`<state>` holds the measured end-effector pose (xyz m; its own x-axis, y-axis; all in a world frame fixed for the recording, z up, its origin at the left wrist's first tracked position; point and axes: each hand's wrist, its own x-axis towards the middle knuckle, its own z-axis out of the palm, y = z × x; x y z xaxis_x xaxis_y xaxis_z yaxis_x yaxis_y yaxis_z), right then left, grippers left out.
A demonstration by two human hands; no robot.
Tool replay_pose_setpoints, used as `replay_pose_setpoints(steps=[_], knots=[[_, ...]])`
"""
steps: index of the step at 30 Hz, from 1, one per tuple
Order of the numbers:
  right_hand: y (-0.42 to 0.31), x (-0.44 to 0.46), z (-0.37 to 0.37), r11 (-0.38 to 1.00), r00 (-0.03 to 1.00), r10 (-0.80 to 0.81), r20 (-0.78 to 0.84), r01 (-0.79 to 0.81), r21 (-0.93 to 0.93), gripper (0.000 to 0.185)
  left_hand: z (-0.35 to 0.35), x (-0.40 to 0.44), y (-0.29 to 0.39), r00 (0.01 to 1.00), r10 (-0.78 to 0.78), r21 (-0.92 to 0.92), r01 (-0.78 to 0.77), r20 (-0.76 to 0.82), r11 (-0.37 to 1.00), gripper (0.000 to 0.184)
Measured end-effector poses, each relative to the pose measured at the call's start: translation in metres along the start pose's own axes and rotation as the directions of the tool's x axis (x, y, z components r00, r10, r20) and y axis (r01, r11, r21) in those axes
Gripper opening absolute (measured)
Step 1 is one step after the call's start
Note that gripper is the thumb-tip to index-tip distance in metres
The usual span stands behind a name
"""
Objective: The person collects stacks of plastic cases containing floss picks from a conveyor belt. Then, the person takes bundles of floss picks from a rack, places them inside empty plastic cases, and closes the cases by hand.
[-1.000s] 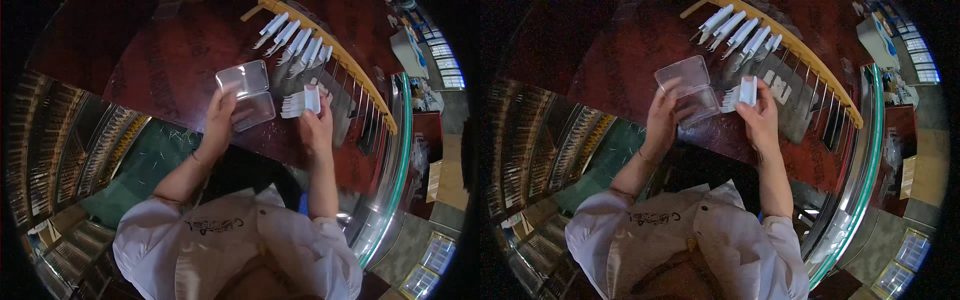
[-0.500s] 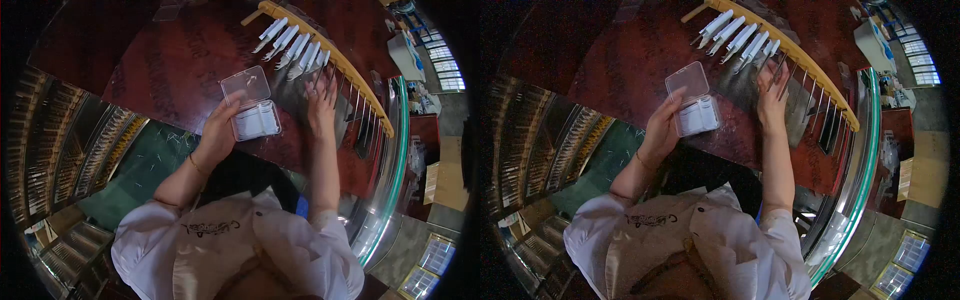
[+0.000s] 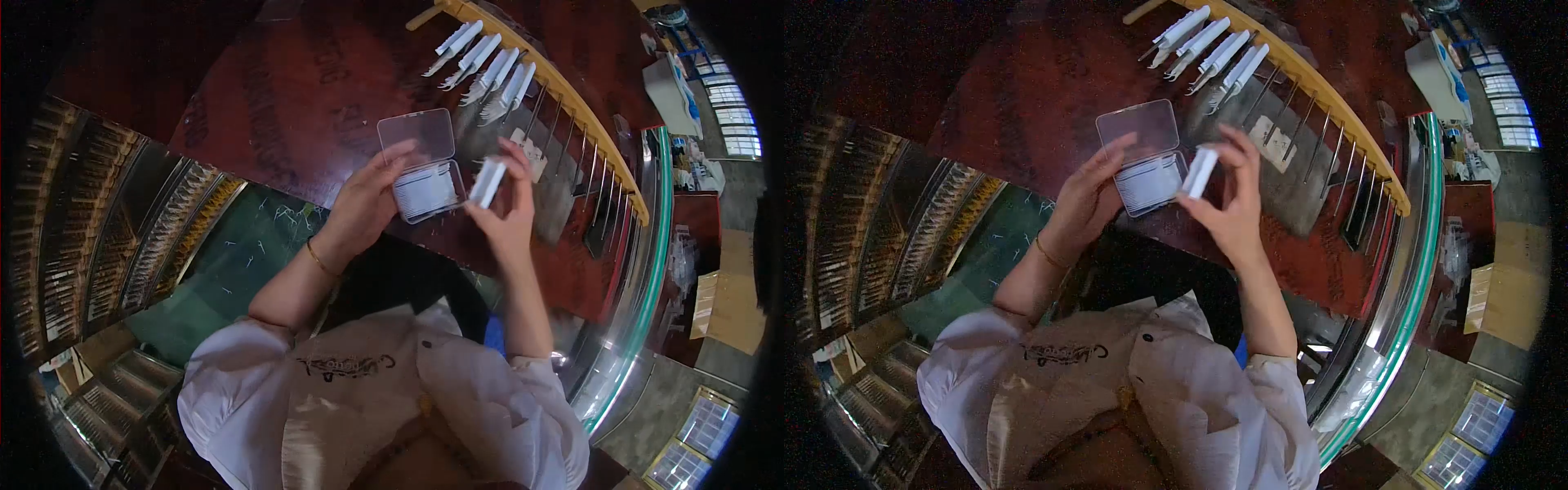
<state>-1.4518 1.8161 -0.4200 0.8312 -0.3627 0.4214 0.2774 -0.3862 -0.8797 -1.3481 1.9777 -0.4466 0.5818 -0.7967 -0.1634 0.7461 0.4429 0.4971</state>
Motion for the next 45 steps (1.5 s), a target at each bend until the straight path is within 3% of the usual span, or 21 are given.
replay_pose_setpoints(steps=[1,5,8,11,13,15,16,18,20,21,22,28,34,35,36,37,39,41,43,44,45], knots=[[-0.012,-0.003,0.000,0.964,0.994,0.026,0.104,0.003,-0.267,0.058,0.004,-0.002,0.001,1.000,-0.006,0.000,0.006,0.001,1.000,0.033],[-0.006,-0.008,0.015,0.889,0.951,0.077,0.301,0.072,-0.453,0.061,0.013,-0.007,0.002,0.998,-0.062,0.018,0.062,-0.006,0.998,0.031],[-0.012,-0.005,0.013,0.909,0.940,0.064,0.334,0.083,-0.409,0.070,0.008,-0.008,0.001,0.997,-0.075,0.002,0.075,-0.020,0.997,0.030],[-0.018,-0.007,0.001,0.982,0.969,0.137,0.206,-0.105,-0.159,0.079,0.006,-0.008,-0.002,0.995,-0.099,-0.027,0.099,0.001,0.995,0.033],[-0.016,-0.008,-0.009,0.974,0.906,0.210,0.368,-0.162,-0.156,0.083,0.008,-0.007,-0.004,0.995,-0.101,-0.027,0.101,0.016,0.995,0.037],[-0.021,-0.012,-0.005,0.961,0.912,0.268,0.309,-0.277,-0.015,0.081,0.015,-0.007,-0.007,0.984,0.173,0.150,-0.164,-0.047,0.975,0.035],[-0.022,-0.013,-0.004,0.918,0.907,0.329,0.263,-0.372,0.134,0.079,0.017,-0.008,-0.009,0.985,0.169,0.153,-0.161,-0.043,0.975,0.035],[-0.022,-0.015,-0.002,0.923,0.918,0.335,0.212,-0.364,0.121,0.073,0.021,-0.015,-0.012,0.857,0.452,0.361,-0.515,0.247,0.778,0.038],[-0.024,-0.017,-0.002,0.927,0.927,0.339,0.163,-0.359,0.113,0.067,0.030,-0.025,-0.004,0.735,0.340,0.708,-0.669,0.587,0.225,0.042],[-0.028,-0.016,-0.005,0.944,0.932,0.326,0.158,-0.328,-0.015,0.060,0.031,-0.023,-0.007,0.698,0.328,0.723,-0.688,0.637,0.062,0.046],[-0.031,-0.015,-0.008,0.946,0.937,0.313,0.154,-0.292,-0.143,0.055,0.031,-0.022,-0.010,0.700,0.322,0.724,-0.687,0.638,0.059,0.046],[-0.028,-0.024,-0.014,0.936,0.925,0.339,0.173,-0.312,-0.162,0.028,0.033,-0.024,-0.012,0.798,0.307,0.827,-0.560,0.519,0.057,0.037],[-0.011,-0.034,-0.011,0.943,0.937,0.332,0.110,-0.328,-0.053,0.029,0.026,-0.016,-0.019,0.849,0.289,0.831,-0.509,0.442,0.223,0.030],[-0.011,-0.036,-0.011,0.944,0.942,0.329,0.073,-0.325,-0.058,0.029,0.020,-0.010,-0.023,0.750,0.315,0.764,-0.637,0.582,0.104,0.032],[-0.010,-0.038,-0.011,0.873,0.887,0.454,0.082,-0.462,0.160,0.034,0.018,-0.005,-0.024,0.628,0.320,0.665,-0.747,0.710,-0.010,0.035],[-0.009,-0.041,-0.012,0.743,0.821,0.559,0.116,-0.557,0.371,0.039,0.022,-0.001,-0.020,0.613,0.293,0.640,-0.769,0.733,0.008,0.035],[-0.002,-0.048,-0.015,0.709,0.795,0.605,0.035,-0.559,0.431,0.041,0.030,0.007,-0.006,0.651,-0.032,0.611,-0.727,0.758,-0.314,0.039],[0.000,-0.061,-0.028,0.753,0.842,0.539,-0.026,-0.468,0.463,0.037,0.012,0.039,0.003,0.746,-0.007,0.709,-0.635,0.666,-0.306,0.044],[-0.001,-0.080,-0.053,0.794,0.864,0.465,-0.191,-0.312,0.522,0.034,-0.018,0.096,0.025,0.817,-0.064,0.723,-0.540,0.572,-0.430,0.043],[0.000,-0.093,-0.068,0.844,0.828,0.476,-0.297,-0.335,0.419,0.033,-0.041,0.135,0.036,0.789,-0.082,0.613,-0.534,0.609,-0.582,0.046],[-0.001,-0.106,-0.084,0.873,0.783,0.478,-0.398,-0.373,0.314,0.033,-0.041,0.167,0.044,0.861,-0.087,0.635,-0.435,0.502,-0.638,0.051]])
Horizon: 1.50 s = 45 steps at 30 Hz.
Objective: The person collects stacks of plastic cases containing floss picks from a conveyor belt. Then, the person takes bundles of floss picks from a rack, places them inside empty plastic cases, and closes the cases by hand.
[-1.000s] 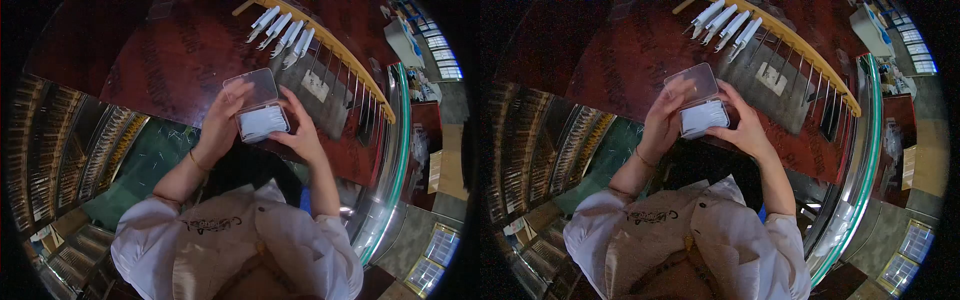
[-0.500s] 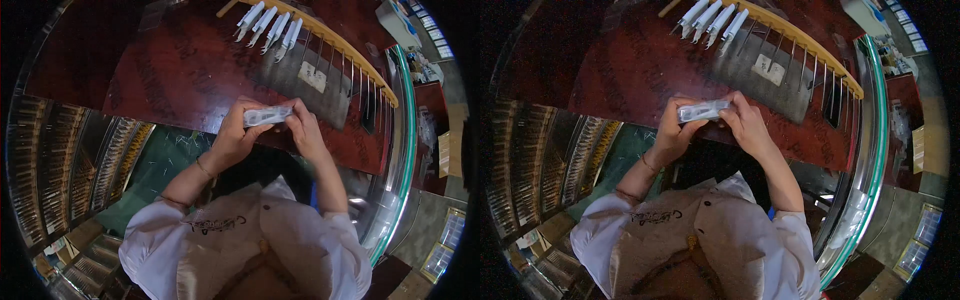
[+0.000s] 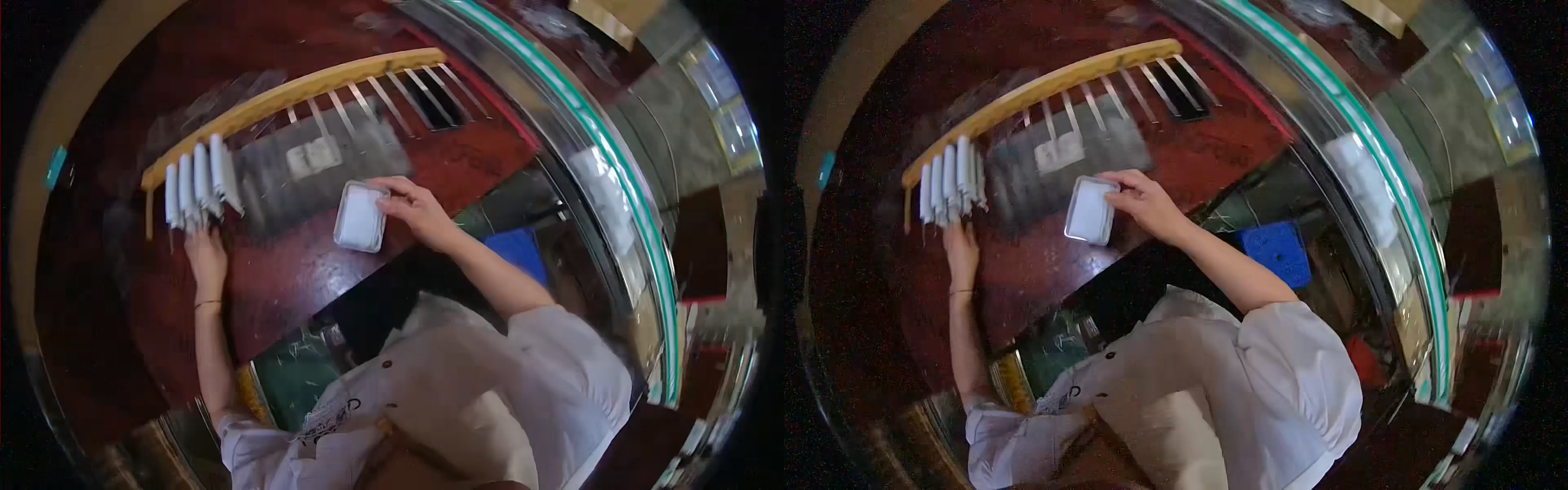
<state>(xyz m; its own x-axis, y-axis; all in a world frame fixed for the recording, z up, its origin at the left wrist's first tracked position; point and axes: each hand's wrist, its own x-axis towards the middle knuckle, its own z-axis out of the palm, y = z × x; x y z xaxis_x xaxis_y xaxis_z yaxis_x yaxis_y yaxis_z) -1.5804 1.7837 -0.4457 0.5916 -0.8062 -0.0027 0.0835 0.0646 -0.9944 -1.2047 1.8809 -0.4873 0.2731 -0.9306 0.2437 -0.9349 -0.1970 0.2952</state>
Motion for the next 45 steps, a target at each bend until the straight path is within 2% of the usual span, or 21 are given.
replay_pose_setpoints(steps=[2,3,5,7,10,11,13,14,17,18,20,21,23,25,26,29,32,35,39,41,45], knots=[[-0.006,-0.019,-0.048,0.982,0.952,-0.138,-0.272,0.097,-0.160,0.034,0.017,0.043,-0.034,0.946,0.250,0.341,-0.169,-0.208,0.925,0.054],[-0.007,-0.030,-0.077,0.941,0.865,-0.294,-0.408,0.186,-0.283,0.033,0.009,0.066,-0.017,0.849,0.405,0.403,-0.258,-0.339,0.878,0.040],[-0.013,-0.060,-0.141,0.918,0.595,-0.397,-0.699,0.244,-0.314,0.033,-0.040,0.079,0.069,0.434,0.795,0.862,-0.077,-0.424,0.502,0.025],[-0.029,-0.115,-0.207,0.888,0.255,-0.456,-0.853,0.057,-0.457,0.032,-0.038,0.085,0.079,0.327,0.807,0.844,-0.052,-0.491,0.535,0.023],[-0.027,-0.212,-0.321,0.783,-0.266,-0.612,-0.745,-0.073,-0.618,0.037,-0.044,0.084,0.097,0.234,0.828,0.844,-0.051,-0.509,0.533,0.021],[-0.029,-0.237,-0.341,0.766,-0.388,-0.613,-0.688,-0.079,-0.638,0.036,-0.041,0.085,0.095,0.201,0.825,0.832,-0.072,-0.529,0.551,0.021],[-0.039,-0.260,-0.344,0.807,-0.444,-0.590,-0.674,-0.297,-0.511,0.036,-0.040,0.086,0.098,0.217,0.813,0.823,-0.064,-0.540,0.564,0.020],[-0.039,-0.274,-0.351,0.802,-0.428,-0.597,-0.679,-0.296,-0.518,0.036,-0.041,0.084,0.100,0.234,0.804,0.818,-0.055,-0.547,0.572,0.019],[-0.029,-0.293,-0.382,0.483,-0.010,-0.482,-0.876,-0.837,-0.257,0.037,-0.058,0.072,0.114,0.416,0.786,0.838,-0.093,-0.458,0.538,0.019],[-0.031,-0.281,-0.383,0.572,-0.005,-0.648,-0.761,-0.664,-0.483,0.038,-0.055,0.081,0.109,0.279,0.810,0.831,-0.070,-0.516,0.553,0.018],[-0.058,-0.233,-0.351,0.458,0.069,-0.810,-0.582,-0.544,-0.703,0.037,-0.059,0.073,0.109,0.424,0.766,0.822,-0.079,-0.484,0.564,0.025],[-0.069,-0.191,-0.308,0.304,0.194,-0.829,-0.524,-0.630,-0.714,0.036,-0.061,0.070,0.102,0.398,0.808,0.869,-0.050,-0.434,0.491,0.027],[-0.054,-0.111,-0.270,0.582,0.411,-0.688,-0.597,-0.177,-0.793,0.030,-0.056,0.074,0.074,0.352,0.881,0.941,-0.005,-0.315,0.338,0.031],[-0.034,-0.026,-0.191,0.722,0.663,-0.492,-0.563,-0.050,-0.690,0.026,-0.011,0.091,-0.037,0.766,0.634,0.664,-0.422,-0.102,0.617,0.036],[-0.032,0.010,-0.127,0.811,0.757,-0.389,-0.525,0.011,-0.586,0.025,0.011,0.100,-0.091,0.895,0.446,0.452,-0.404,0.015,0.795,0.039],[-0.016,0.075,0.010,0.935,0.958,-0.228,-0.173,0.166,-0.314,0.038,-0.043,0.037,-0.052,1.000,-0.001,0.289,-0.006,0.025,0.957,0.061],[-0.015,0.109,0.104,0.957,0.969,-0.221,0.110,0.237,-0.169,0.056,-0.072,-0.028,-0.030,0.995,-0.065,0.510,0.020,0.070,0.860,0.048],[-0.012,0.123,0.146,0.966,0.954,-0.204,0.218,0.160,0.203,0.055,-0.069,-0.093,-0.015,0.995,-0.100,0.506,0.090,-0.007,0.858,0.052],[-0.015,0.118,0.155,0.965,0.959,-0.205,0.196,0.165,0.203,0.054,-0.095,-0.163,0.042,0.987,-0.119,0.461,0.057,0.107,0.885,0.055],[-0.020,0.117,0.152,0.974,0.952,-0.192,0.240,0.155,0.163,0.054,-0.109,-0.182,0.070,0.952,-0.158,0.167,0.116,0.262,0.979,0.060],[-0.026,0.118,0.157,0.969,0.928,-0.246,0.280,0.243,0.047,0.049,-0.095,-0.199,0.077,0.960,-0.160,0.122,0.134,0.230,0.983,0.060]])
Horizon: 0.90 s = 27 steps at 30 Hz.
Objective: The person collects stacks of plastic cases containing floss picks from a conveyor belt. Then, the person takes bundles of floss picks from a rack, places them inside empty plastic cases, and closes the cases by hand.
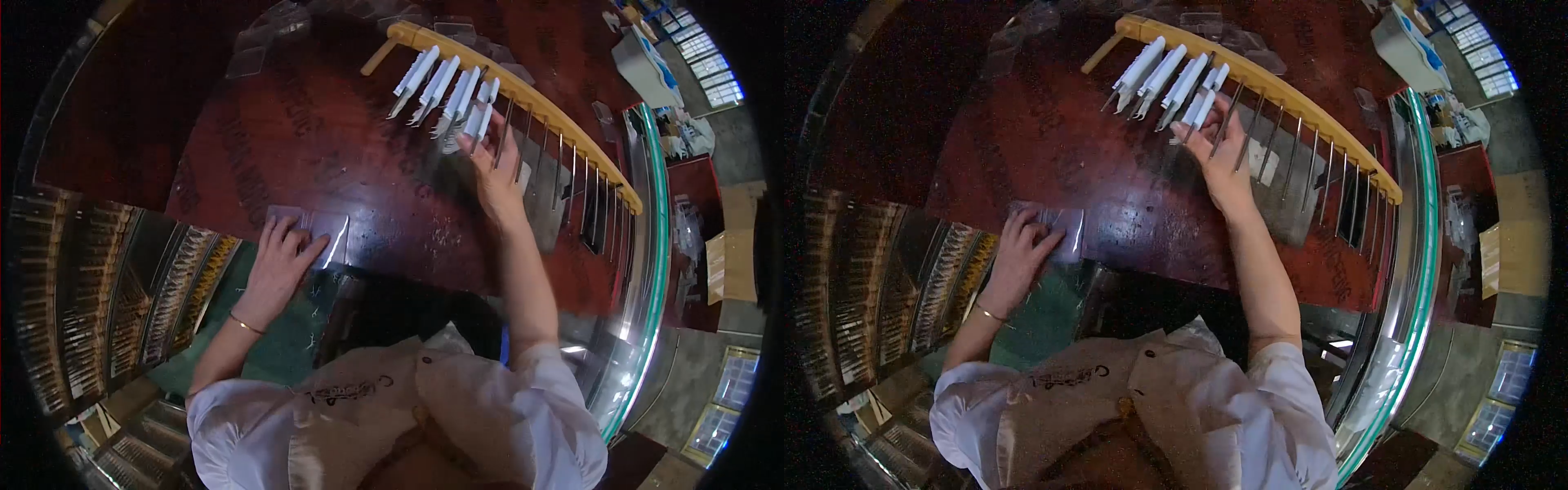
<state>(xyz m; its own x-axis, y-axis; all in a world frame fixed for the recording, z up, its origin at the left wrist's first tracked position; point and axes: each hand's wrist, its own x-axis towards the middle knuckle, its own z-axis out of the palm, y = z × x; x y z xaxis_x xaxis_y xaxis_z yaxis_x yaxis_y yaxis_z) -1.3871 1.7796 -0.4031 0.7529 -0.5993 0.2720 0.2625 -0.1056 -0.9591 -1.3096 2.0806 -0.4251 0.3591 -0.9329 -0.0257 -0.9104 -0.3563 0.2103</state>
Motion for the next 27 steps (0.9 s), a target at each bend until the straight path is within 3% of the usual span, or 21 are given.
replay_pose_setpoints(steps=[2,3,5,6,7,8,9,10,12,15,17,20,23,25,27], knots=[[-0.002,-0.003,0.000,0.999,0.999,0.051,0.005,-0.051,-0.007,0.051,0.007,0.003,-0.007,0.971,0.097,-0.049,-0.110,-0.219,0.993,0.055],[-0.005,-0.008,0.001,0.998,0.998,0.060,0.021,-0.060,-0.007,0.051,0.011,0.007,-0.007,0.973,0.079,-0.056,-0.093,-0.218,0.994,0.055],[-0.014,-0.023,0.005,0.986,0.987,0.158,0.013,-0.159,0.060,0.051,0.016,0.023,0.004,0.788,-0.164,-0.468,-0.172,-0.594,0.867,0.042],[-0.016,-0.033,0.005,0.973,0.977,0.207,0.047,-0.210,0.095,0.055,0.009,0.034,0.015,0.762,-0.315,-0.608,-0.127,-0.566,0.784,0.035],[-0.017,-0.043,0.007,0.971,0.975,0.215,0.063,-0.220,0.094,0.055,0.010,0.046,0.024,0.757,-0.332,-0.613,-0.113,-0.563,0.782,0.035],[-0.017,-0.052,0.008,0.955,0.969,0.218,0.119,-0.237,0.178,0.058,0.012,0.057,0.033,0.780,-0.520,-0.918,-0.171,-0.348,0.357,0.034],[-0.018,-0.059,0.007,0.931,0.961,0.217,0.171,-0.256,0.259,0.062,0.013,0.065,0.040,0.818,-0.570,-0.965,-0.205,-0.075,-0.167,0.033],[-0.018,-0.065,0.008,0.900,0.948,0.264,0.175,-0.307,0.308,0.068,0.015,0.071,0.046,0.814,-0.576,-0.963,-0.208,-0.073,-0.172,0.033],[-0.009,-0.072,0.009,0.899,0.944,0.265,0.195,-0.315,0.304,0.069,0.018,0.080,0.055,0.903,-0.426,-0.793,-0.222,0.052,-0.567,0.039],[0.002,-0.072,0.006,0.905,0.924,0.289,0.250,-0.349,0.245,0.076,0.019,0.080,0.063,0.918,-0.391,-0.741,-0.214,0.070,-0.636,0.041],[0.004,-0.068,0.007,0.989,0.885,0.147,0.441,-0.144,-0.042,0.081,0.022,0.082,0.064,0.922,-0.373,-0.712,-0.192,0.106,-0.675,0.041],[0.006,-0.060,0.008,0.945,0.943,0.188,0.275,-0.250,0.210,0.082,0.024,0.083,0.061,0.919,-0.387,-0.721,-0.214,0.080,-0.659,0.040],[0.027,-0.019,-0.014,0.971,0.980,0.151,-0.133,-0.122,0.205,0.059,0.022,0.078,0.056,0.923,-0.369,-0.688,-0.198,0.109,-0.698,0.033],[0.031,0.008,-0.020,0.980,0.990,0.055,-0.132,-0.029,0.198,0.053,0.025,0.077,0.055,0.895,-0.427,-0.706,-0.220,0.129,-0.673,0.033],[0.040,0.035,-0.028,0.888,0.998,0.058,0.018,-0.059,0.456,0.052,0.022,0.076,0.055,0.895,-0.428,-0.709,-0.218,0.129,-0.671,0.034]])
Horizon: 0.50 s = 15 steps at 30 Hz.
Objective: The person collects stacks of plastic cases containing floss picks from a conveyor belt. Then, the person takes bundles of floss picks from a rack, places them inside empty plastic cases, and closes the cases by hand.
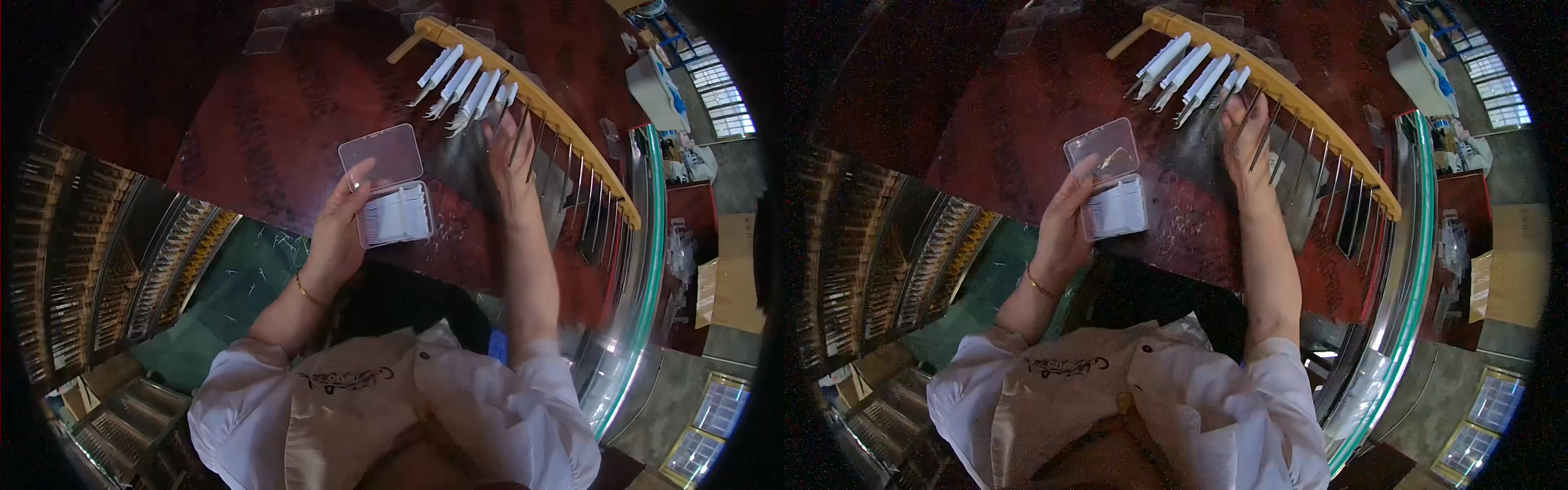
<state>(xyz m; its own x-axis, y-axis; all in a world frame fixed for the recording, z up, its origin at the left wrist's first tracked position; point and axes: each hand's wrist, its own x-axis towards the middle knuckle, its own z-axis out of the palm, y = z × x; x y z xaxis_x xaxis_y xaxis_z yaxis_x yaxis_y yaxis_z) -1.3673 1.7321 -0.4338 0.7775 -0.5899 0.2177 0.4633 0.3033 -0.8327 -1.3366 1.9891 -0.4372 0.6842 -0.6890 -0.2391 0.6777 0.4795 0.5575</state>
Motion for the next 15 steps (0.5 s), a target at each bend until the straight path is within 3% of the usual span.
replay_pose_setpoints(steps=[4,7,9,10,12,13,15], knots=[[0.004,-0.010,0.013,0.998,0.998,-0.038,-0.046,0.035,-0.058,0.048,0.000,-0.001,0.002,1.000,0.005,-0.006,-0.005,-0.018,1.000,0.034],[-0.012,-0.045,0.034,0.919,0.995,0.035,-0.088,-0.067,-0.388,0.041,-0.003,-0.001,0.003,0.999,0.026,0.016,-0.026,0.028,1.000,0.035],[-0.017,-0.077,0.048,0.912,0.997,0.057,-0.052,-0.074,-0.402,0.041,0.001,-0.002,0.004,0.999,0.013,0.009,-0.013,0.033,1.000,0.036],[-0.013,-0.091,0.047,0.918,0.999,0.004,0.046,0.015,-0.397,0.046,0.003,-0.003,0.005,0.998,-0.002,0.002,0.002,0.056,1.000,0.036],[-0.020,-0.105,0.058,0.789,0.927,-0.055,0.371,0.268,-0.552,0.048,0.005,-0.003,0.004,0.998,-0.027,0.006,0.027,0.056,1.000,0.037],[-0.022,-0.111,0.060,0.650,0.926,0.053,0.374,0.253,-0.716,0.048,0.005,-0.004,0.003,0.996,-0.054,0.010,0.053,0.066,0.999,0.037],[-0.018,-0.113,0.065,0.403,0.860,0.166,0.482,0.387,-0.829,0.050,0.008,-0.005,0.002,0.994,-0.047,0.007,0.047,0.099,0.999,0.037]])
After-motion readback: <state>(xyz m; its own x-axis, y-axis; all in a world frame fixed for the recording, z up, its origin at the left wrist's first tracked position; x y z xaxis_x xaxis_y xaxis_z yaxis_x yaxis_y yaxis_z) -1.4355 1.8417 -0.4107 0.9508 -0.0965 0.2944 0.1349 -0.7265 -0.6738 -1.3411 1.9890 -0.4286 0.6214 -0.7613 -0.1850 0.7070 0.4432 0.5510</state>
